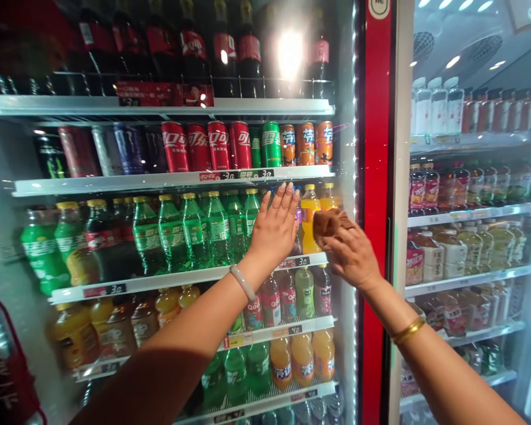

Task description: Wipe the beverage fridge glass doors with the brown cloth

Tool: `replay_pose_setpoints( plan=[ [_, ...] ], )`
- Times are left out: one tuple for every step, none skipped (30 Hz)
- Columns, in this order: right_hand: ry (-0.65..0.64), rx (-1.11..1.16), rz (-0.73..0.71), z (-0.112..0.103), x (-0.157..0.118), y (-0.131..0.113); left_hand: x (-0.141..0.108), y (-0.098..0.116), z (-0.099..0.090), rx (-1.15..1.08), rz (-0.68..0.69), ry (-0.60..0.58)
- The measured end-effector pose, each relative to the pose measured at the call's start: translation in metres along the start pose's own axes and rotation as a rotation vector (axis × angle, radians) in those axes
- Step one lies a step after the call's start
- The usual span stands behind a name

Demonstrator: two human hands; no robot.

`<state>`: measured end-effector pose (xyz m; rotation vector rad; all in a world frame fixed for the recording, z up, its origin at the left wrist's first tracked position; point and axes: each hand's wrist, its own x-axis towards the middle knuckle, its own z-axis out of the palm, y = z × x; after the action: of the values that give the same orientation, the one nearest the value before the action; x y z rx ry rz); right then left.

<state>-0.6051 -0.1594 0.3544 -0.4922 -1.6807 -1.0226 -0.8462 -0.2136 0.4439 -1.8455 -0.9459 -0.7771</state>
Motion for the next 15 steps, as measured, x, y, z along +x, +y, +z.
replay_pose_setpoints(
  plan=[
    [0.047, -0.025, 0.080, -0.001, 0.006, 0.011, -0.001, 0.001, 0.001, -0.004, -0.002, -0.007],
    [0.117, -0.053, 0.190, 0.001, 0.020, 0.017, -0.002, 0.002, 0.001, -0.009, -0.006, -0.010],
    [0.220, -0.090, 0.342, 0.006, 0.037, 0.018, -0.002, 0.003, 0.002, -0.014, -0.012, -0.009],
    [0.332, -0.118, 0.477, 0.014, 0.056, 0.012, -0.001, 0.005, 0.003, -0.020, -0.021, -0.004],
    [0.390, -0.128, 0.559, 0.023, 0.073, 0.001, -0.001, 0.005, 0.003, -0.025, -0.028, 0.002],
    [0.378, -0.114, 0.578, 0.032, 0.085, -0.014, -0.001, 0.006, 0.003, -0.029, -0.029, 0.006],
    [0.335, -0.084, 0.550, 0.038, 0.090, -0.032, -0.002, 0.005, 0.003, -0.031, -0.026, 0.007],
    [0.269, -0.049, 0.500, 0.042, 0.086, -0.051, -0.004, 0.004, 0.003, -0.030, -0.022, 0.004],
    [0.213, -0.020, 0.442, 0.043, 0.076, -0.066, -0.007, 0.002, 0.002, -0.026, -0.018, -0.001],
    [0.174, 0.003, 0.393, 0.041, 0.059, -0.078, -0.011, -0.002, 0.000, -0.018, -0.017, -0.007],
    [0.143, 0.021, 0.332, 0.037, 0.039, -0.085, -0.017, -0.006, -0.002, -0.009, -0.021, -0.015],
    [0.074, 0.045, 0.255, 0.032, 0.019, -0.086, -0.022, -0.010, -0.004, 0.001, -0.028, -0.023],
    [0.050, 0.052, 0.219, 0.028, 0.003, -0.082, -0.028, -0.014, -0.007, 0.011, -0.038, -0.031],
    [0.062, 0.041, 0.216, 0.025, -0.005, -0.074, -0.032, -0.018, -0.009, 0.019, -0.044, -0.040],
    [0.116, 0.018, 0.284, 0.025, -0.005, -0.064, -0.036, -0.021, -0.011, 0.027, -0.050, -0.046]
  ],
)
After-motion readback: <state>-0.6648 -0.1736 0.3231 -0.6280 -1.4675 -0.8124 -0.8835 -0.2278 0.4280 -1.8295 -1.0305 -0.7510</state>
